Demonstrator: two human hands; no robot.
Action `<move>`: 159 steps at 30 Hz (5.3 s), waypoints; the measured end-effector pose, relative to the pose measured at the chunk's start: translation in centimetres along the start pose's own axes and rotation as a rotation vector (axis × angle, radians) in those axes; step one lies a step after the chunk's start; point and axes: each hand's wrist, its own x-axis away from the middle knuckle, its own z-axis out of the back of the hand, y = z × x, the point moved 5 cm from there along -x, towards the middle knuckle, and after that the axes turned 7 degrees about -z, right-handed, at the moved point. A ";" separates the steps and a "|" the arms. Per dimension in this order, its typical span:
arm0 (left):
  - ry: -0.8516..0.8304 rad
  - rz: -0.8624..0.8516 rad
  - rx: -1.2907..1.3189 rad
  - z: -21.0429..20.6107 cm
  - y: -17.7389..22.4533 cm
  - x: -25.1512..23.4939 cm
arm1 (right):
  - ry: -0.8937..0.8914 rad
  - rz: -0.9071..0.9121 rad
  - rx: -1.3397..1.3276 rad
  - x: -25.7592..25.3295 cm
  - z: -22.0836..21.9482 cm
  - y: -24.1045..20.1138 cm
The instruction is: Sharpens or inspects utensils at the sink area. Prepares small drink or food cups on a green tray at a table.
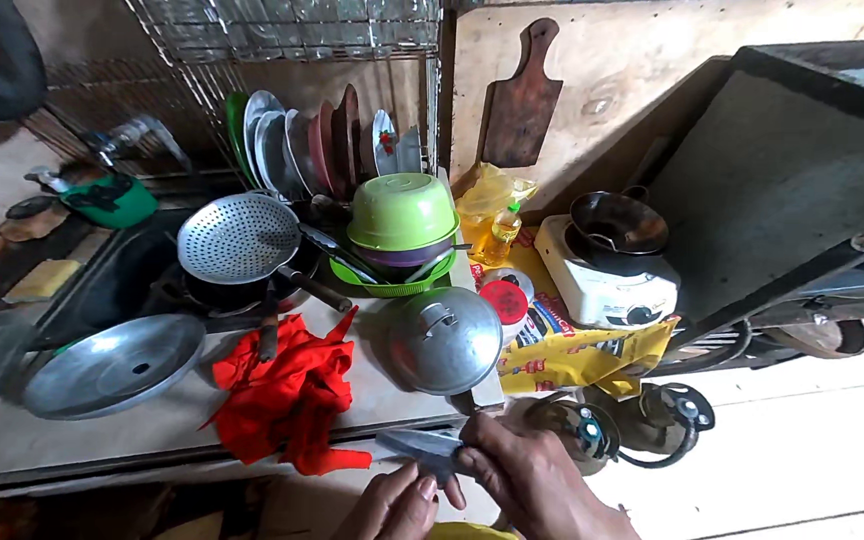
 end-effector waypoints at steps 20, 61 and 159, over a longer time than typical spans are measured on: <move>-0.038 0.076 0.083 -0.5 0.2 0.8 | -0.011 0.002 0.152 0.1 0.9 -0.1; 0.007 0.112 0.215 -0.6 0.0 -0.6 | -0.026 0.013 0.227 -0.9 1.5 -0.1; 0.048 -0.077 0.024 0.4 1.7 0.2 | -0.003 0.037 0.106 1.9 1.1 -3.2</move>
